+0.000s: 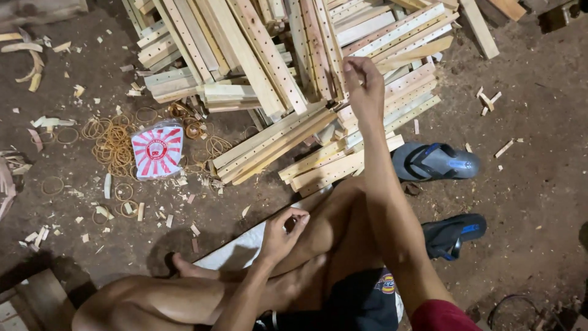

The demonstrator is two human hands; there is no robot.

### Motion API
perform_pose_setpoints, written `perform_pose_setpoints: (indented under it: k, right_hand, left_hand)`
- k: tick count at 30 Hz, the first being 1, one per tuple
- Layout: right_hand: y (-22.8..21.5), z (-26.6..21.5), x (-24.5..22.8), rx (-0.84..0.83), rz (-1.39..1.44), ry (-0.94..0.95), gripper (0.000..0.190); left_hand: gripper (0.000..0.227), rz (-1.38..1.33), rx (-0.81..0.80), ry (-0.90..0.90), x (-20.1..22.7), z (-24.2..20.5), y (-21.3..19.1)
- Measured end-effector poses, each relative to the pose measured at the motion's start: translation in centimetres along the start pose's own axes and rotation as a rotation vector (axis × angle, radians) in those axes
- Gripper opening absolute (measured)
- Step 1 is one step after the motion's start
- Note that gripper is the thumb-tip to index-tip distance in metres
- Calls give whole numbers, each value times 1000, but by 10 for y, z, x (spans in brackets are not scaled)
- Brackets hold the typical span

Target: Picking up wooden slats from a pile, aligning them into neat bundles, and securing them with rubber bands.

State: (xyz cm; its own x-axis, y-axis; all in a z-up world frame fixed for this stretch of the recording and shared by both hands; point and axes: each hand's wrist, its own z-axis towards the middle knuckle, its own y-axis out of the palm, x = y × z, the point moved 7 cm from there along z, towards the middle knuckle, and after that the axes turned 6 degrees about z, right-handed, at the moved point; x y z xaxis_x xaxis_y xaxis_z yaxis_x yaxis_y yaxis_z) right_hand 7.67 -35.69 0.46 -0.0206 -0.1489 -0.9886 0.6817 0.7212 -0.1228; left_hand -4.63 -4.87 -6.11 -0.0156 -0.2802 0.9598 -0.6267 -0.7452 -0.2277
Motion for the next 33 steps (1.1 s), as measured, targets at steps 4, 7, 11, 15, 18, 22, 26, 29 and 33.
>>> perform_pose_setpoints:
  k: [4,7,11,15,18,22,26,29,33]
  right_hand:
    - [7,18,9,-37,-155,-63,24]
    - [12,26,18,-65,-210,-62,28]
    - [22,36,19,-84,-391,-121,21]
    - [38,33,21,-89,-591,-227,26]
    - [44,35,33,-71,-758,-260,41]
    - [44,41,40,-58,-763,-350,37]
    - [41,45,37,-95,-788,-334,33]
    - [39,45,37,-113,-760,-234,33]
    - [39,42,31,-53,-728,-271,21]
  left_hand:
    - [11,10,14,-28,-4,5,-5]
    - [11,9,4,-12,0,9,-8]
    - [13,24,7,28,-4,14,-7]
    - [12,14,26,26,4,15,-13]
    - [12,-26,27,41,5,15,-14]
    - [12,-32,21,18,6,13,-16]
    - [11,-46,25,45,9,13,-16]
    - [14,0,26,58,2,14,-13]
    - [16,-2,31,63,5,13,-15]
